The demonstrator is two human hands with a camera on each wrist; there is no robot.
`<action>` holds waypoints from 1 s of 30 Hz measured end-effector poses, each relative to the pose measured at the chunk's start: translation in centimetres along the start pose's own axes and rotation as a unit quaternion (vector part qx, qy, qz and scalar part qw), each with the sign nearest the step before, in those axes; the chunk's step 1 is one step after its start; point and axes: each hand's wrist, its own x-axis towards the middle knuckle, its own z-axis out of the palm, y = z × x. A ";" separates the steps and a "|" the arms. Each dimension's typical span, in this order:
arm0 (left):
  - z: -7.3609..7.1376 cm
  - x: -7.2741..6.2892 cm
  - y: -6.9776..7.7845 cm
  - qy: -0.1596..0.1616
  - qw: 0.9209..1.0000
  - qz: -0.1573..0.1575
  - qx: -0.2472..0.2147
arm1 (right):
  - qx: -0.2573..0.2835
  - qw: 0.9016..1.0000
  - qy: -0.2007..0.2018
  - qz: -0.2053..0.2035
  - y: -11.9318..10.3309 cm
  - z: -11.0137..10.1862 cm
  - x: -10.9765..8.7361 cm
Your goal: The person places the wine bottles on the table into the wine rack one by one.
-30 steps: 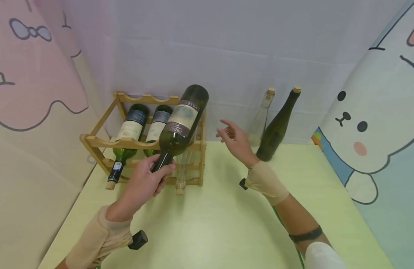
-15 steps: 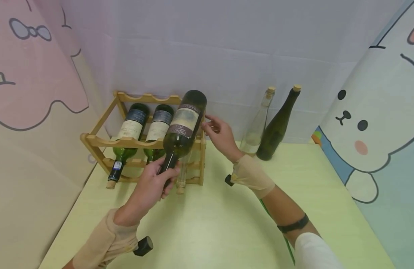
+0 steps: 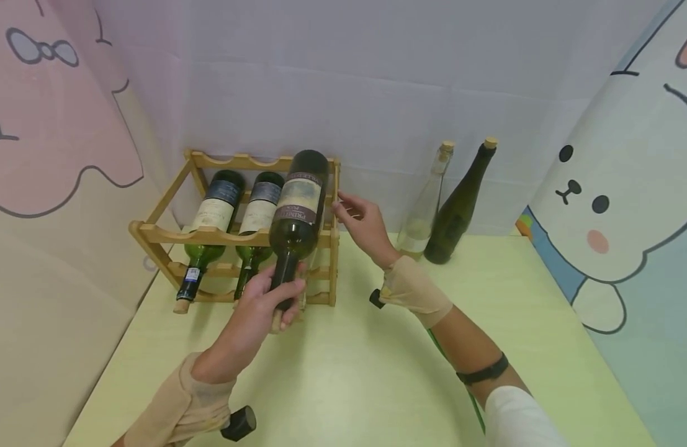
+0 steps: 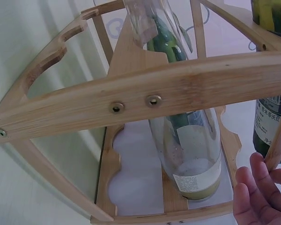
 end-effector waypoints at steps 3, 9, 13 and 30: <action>-0.1 0.2 0.1 -0.002 1.000 -0.005 0.000 | 0.004 1.000 0.001 -0.002 0.0 0.1 0.1; -0.3 1.3 0.0 0.007 1.000 -0.003 0.004 | 0.020 1.000 0.003 -0.007 0.1 0.2 0.0; -0.5 2.2 0.0 0.009 1.000 0.005 0.009 | 0.034 0.999 0.010 -0.001 0.2 0.2 -0.1; -1.3 5.3 -1.0 0.052 0.996 -0.009 0.071 | 0.053 0.999 0.007 0.006 0.4 0.1 -0.1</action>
